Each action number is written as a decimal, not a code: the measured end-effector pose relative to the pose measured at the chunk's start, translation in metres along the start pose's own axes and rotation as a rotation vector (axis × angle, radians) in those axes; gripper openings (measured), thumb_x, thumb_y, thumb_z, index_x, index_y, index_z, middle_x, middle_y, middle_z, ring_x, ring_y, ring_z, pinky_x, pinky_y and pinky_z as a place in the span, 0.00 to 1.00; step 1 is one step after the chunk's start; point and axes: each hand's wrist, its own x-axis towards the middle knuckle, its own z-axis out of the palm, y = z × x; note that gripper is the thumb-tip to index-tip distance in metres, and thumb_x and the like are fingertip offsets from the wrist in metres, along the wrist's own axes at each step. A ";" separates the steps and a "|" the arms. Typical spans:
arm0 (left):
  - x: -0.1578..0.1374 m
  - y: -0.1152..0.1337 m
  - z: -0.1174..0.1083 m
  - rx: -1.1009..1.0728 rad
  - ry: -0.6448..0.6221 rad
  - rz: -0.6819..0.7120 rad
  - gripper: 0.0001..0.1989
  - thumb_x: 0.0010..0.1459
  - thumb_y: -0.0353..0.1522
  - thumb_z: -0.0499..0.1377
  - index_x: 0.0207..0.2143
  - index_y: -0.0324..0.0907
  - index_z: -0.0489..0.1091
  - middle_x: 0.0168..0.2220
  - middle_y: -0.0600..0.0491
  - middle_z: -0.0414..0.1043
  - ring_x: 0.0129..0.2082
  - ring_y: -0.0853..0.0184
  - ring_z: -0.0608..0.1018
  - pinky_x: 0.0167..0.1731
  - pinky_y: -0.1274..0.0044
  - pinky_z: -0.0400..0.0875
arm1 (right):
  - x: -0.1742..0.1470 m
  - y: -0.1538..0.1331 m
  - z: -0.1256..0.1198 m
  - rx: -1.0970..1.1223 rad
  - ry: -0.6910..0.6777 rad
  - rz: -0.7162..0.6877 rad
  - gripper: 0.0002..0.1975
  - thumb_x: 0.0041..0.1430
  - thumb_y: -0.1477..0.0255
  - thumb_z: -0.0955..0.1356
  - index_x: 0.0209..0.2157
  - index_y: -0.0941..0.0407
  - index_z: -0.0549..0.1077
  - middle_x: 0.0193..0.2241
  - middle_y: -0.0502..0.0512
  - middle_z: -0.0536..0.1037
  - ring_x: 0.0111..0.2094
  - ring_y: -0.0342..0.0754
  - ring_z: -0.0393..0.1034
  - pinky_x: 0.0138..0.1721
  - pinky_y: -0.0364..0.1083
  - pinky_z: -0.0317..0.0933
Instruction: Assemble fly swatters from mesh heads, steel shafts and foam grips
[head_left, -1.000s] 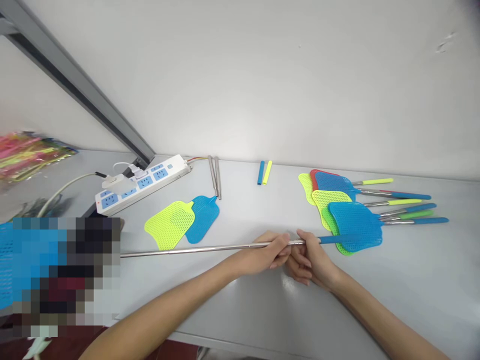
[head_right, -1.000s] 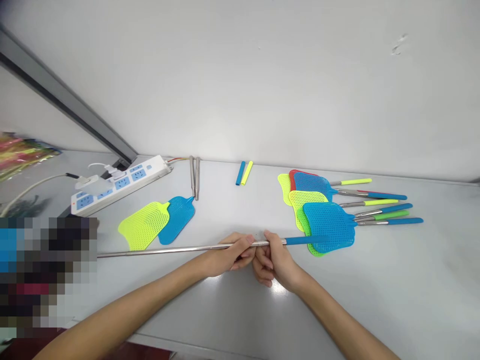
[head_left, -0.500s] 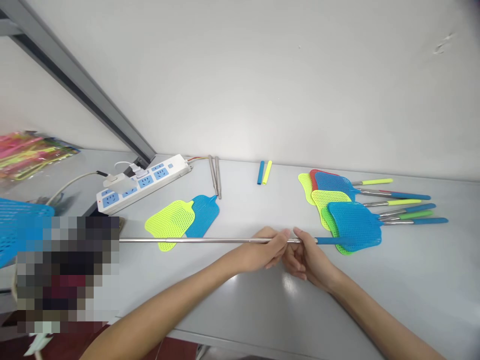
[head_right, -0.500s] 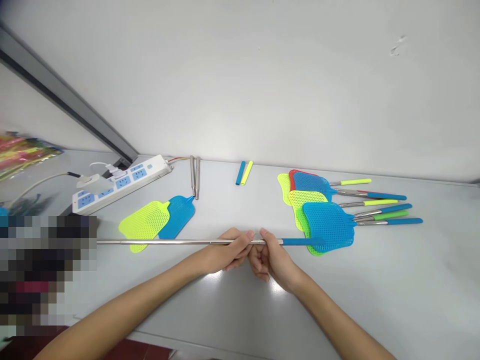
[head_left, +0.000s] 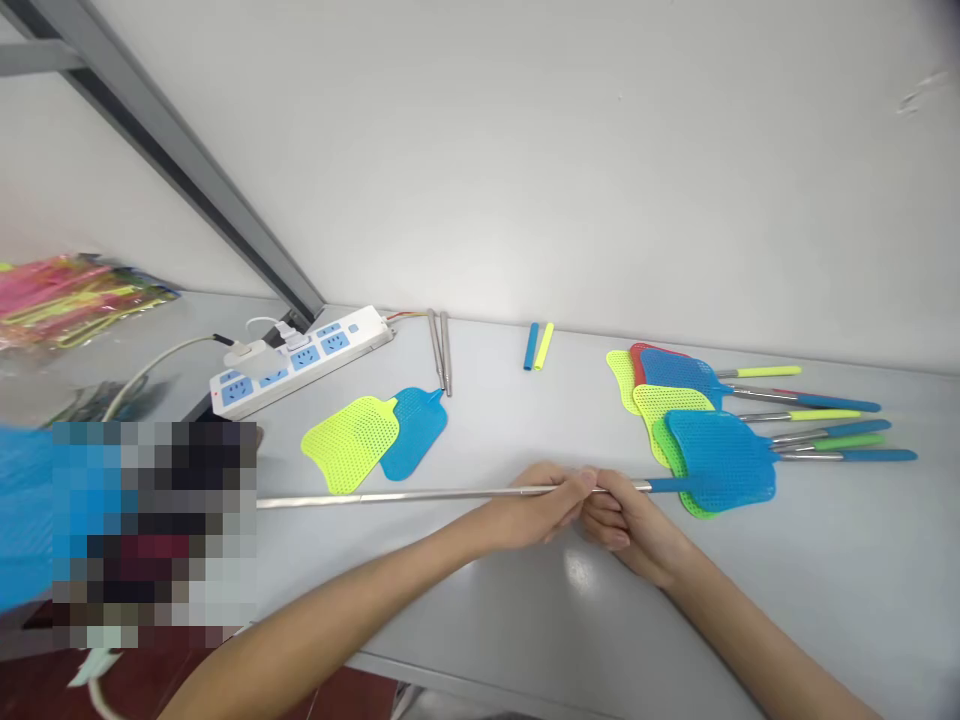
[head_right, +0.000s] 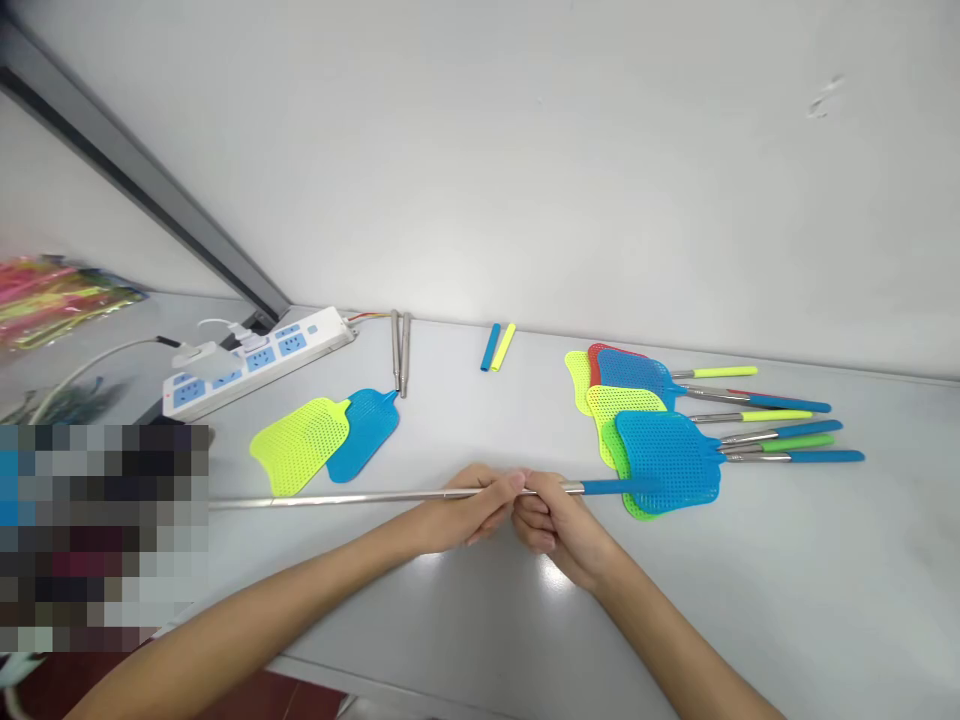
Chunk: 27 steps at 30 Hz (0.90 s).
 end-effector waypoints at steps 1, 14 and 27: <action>0.001 0.000 0.000 -0.036 0.009 -0.005 0.25 0.57 0.44 0.43 0.12 0.41 0.50 0.11 0.61 0.46 0.12 0.77 0.54 0.14 0.80 0.49 | 0.000 -0.001 0.000 0.001 0.012 -0.004 0.22 0.55 0.65 0.62 0.14 0.56 0.46 0.11 0.41 0.43 0.13 0.34 0.37 0.15 0.39 0.34; 0.000 0.005 -0.006 -0.112 -0.001 -0.057 0.23 0.55 0.43 0.46 0.13 0.42 0.47 0.10 0.63 0.42 0.10 0.77 0.54 0.12 0.80 0.47 | -0.007 -0.006 -0.004 -0.039 0.047 -0.068 0.22 0.55 0.65 0.62 0.14 0.56 0.47 0.13 0.41 0.42 0.13 0.35 0.37 0.15 0.40 0.33; 0.001 -0.007 -0.006 -0.162 0.148 0.053 0.23 0.57 0.44 0.44 0.16 0.39 0.56 0.11 0.60 0.52 0.12 0.77 0.57 0.15 0.81 0.51 | -0.008 -0.017 -0.015 0.085 0.141 -0.221 0.22 0.53 0.70 0.62 0.11 0.56 0.49 0.10 0.43 0.44 0.11 0.37 0.43 0.17 0.42 0.39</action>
